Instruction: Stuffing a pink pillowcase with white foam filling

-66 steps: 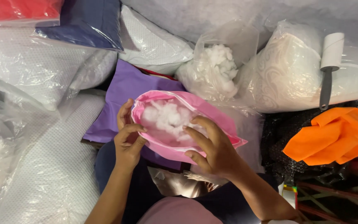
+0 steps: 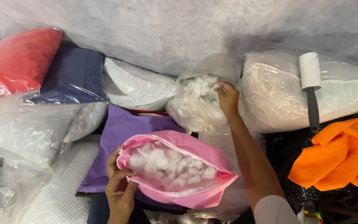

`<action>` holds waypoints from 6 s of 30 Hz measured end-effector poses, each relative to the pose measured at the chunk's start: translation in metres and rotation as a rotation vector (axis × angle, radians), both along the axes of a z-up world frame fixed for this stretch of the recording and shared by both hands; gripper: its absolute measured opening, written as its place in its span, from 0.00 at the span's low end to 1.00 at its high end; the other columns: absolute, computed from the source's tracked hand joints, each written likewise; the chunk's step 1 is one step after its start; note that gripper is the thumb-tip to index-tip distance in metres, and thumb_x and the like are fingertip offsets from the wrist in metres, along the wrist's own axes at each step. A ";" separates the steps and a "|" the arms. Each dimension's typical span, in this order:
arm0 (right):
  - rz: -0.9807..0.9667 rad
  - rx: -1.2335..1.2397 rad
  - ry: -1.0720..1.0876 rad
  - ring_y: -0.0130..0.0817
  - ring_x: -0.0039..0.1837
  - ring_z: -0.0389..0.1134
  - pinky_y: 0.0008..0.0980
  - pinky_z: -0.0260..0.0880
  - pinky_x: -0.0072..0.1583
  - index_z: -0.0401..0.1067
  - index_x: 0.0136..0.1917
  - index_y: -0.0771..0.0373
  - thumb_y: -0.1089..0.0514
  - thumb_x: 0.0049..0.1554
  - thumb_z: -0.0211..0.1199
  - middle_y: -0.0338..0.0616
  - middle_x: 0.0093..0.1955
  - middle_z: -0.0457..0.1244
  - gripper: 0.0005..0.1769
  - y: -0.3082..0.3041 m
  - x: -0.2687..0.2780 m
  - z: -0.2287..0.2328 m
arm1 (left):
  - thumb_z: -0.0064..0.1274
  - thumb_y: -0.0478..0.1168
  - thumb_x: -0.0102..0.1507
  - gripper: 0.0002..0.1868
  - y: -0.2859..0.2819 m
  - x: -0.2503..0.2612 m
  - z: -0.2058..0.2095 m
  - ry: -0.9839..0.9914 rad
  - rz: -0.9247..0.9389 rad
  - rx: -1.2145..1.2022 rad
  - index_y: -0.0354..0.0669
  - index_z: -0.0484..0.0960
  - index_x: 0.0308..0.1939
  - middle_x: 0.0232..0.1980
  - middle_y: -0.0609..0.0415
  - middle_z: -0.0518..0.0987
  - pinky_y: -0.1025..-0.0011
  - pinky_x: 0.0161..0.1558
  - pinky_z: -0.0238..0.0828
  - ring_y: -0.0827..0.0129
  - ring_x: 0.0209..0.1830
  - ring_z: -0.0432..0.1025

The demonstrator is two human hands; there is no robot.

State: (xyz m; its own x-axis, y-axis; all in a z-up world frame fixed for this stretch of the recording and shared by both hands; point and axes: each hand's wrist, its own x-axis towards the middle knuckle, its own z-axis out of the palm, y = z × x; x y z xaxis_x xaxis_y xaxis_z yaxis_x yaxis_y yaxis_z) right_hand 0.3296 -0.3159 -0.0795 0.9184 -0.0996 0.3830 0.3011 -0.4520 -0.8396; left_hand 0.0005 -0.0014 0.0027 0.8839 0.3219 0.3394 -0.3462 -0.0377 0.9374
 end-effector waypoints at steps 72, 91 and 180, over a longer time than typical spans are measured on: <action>0.283 0.185 0.095 0.34 0.55 0.71 0.26 0.70 0.59 0.64 0.63 0.66 0.68 0.62 0.55 0.49 0.53 0.66 0.15 0.039 -0.139 0.186 | 0.57 0.32 0.59 0.09 0.004 -0.003 0.009 -0.118 -0.067 -0.019 0.48 0.78 0.42 0.79 0.47 0.57 0.50 0.81 0.50 0.49 0.82 0.52; 0.504 -0.475 -0.221 0.50 0.55 0.73 0.43 0.75 0.55 0.77 0.62 0.61 0.65 0.57 0.66 0.51 0.54 0.68 0.18 0.083 -0.283 0.190 | 0.56 0.31 0.65 0.05 -0.009 -0.014 0.010 -0.201 0.017 -0.084 0.39 0.79 0.44 0.74 0.38 0.61 0.48 0.77 0.45 0.49 0.78 0.55; 0.486 -0.895 0.037 0.56 0.52 0.71 0.51 0.71 0.51 0.74 0.46 0.61 0.57 0.51 0.68 0.49 0.53 0.66 0.10 -0.019 -0.287 0.137 | 0.69 0.32 0.54 0.21 0.073 0.053 0.075 0.512 -0.255 0.168 0.39 0.80 0.49 0.34 0.57 0.67 0.84 0.18 0.62 0.78 0.19 0.68</action>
State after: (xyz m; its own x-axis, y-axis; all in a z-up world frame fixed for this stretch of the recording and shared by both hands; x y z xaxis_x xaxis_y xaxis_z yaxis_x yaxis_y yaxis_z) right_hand 0.0428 -0.3346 0.0572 0.7957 0.5967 0.1046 0.6005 -0.7543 -0.2654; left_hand 0.0535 0.0718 0.0779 0.9908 0.0568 -0.1226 0.1308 -0.1749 0.9759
